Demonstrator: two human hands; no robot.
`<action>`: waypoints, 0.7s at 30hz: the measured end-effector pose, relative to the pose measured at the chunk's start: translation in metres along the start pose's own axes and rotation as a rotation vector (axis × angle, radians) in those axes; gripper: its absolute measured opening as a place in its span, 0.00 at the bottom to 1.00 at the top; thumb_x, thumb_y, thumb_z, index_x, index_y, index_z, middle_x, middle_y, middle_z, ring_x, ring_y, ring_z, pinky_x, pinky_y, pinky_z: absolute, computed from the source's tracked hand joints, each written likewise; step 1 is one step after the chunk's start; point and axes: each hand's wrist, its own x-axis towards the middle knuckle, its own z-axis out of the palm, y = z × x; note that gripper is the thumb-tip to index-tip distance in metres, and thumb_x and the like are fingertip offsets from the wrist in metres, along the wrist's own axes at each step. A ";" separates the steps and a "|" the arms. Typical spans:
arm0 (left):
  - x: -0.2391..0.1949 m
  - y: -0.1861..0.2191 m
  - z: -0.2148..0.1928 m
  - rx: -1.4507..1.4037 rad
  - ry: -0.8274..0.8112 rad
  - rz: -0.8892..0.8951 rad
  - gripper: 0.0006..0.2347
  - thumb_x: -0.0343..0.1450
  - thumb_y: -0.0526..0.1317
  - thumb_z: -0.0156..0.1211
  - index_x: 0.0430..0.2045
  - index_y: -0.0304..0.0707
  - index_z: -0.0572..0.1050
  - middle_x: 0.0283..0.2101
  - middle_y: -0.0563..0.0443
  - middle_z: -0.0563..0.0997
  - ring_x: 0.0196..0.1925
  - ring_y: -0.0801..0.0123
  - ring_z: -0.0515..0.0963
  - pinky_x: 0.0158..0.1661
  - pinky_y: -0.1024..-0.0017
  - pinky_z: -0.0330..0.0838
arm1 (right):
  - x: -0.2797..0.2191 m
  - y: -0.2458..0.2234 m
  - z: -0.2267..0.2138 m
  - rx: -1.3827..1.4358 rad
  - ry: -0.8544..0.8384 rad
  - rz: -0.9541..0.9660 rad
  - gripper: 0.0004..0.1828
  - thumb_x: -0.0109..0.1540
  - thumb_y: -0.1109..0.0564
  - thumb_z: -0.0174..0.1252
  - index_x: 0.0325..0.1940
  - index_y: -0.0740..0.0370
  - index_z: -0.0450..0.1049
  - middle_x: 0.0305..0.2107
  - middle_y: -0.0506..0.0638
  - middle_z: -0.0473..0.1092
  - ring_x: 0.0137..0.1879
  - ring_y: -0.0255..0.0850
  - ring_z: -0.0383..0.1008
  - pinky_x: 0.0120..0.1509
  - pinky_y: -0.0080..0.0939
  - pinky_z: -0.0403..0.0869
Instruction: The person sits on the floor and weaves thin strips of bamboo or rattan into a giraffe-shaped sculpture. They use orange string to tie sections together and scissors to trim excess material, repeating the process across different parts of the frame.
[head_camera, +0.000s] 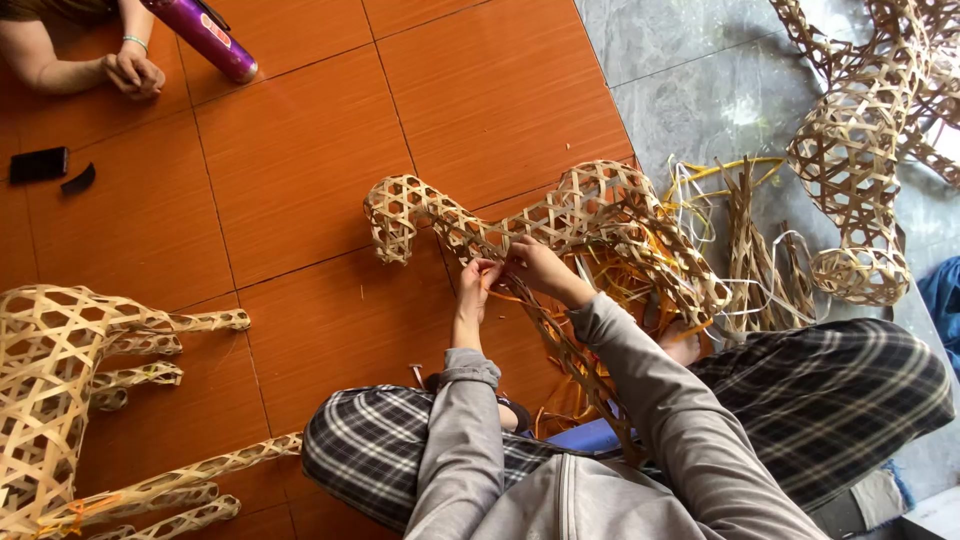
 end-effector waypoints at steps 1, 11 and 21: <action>0.000 0.000 -0.001 0.003 0.000 -0.003 0.05 0.73 0.35 0.66 0.35 0.34 0.76 0.36 0.51 0.82 0.36 0.74 0.79 0.41 0.77 0.74 | 0.002 -0.009 -0.006 0.003 0.001 0.003 0.09 0.63 0.58 0.64 0.44 0.66 0.77 0.43 0.59 0.72 0.45 0.53 0.77 0.49 0.47 0.77; -0.014 0.026 0.042 0.976 0.172 0.537 0.06 0.65 0.25 0.63 0.29 0.35 0.76 0.31 0.43 0.82 0.35 0.56 0.81 0.38 0.64 0.75 | 0.003 0.027 0.015 0.343 -0.101 0.187 0.11 0.66 0.58 0.62 0.48 0.67 0.73 0.36 0.56 0.75 0.43 0.44 0.74 0.49 0.44 0.76; -0.023 0.027 0.037 0.959 0.119 0.422 0.10 0.67 0.24 0.51 0.38 0.34 0.75 0.38 0.36 0.82 0.40 0.48 0.83 0.40 0.56 0.76 | 0.005 0.023 0.010 -0.143 -0.118 -0.069 0.17 0.62 0.52 0.66 0.55 0.55 0.78 0.44 0.55 0.75 0.49 0.48 0.77 0.54 0.47 0.77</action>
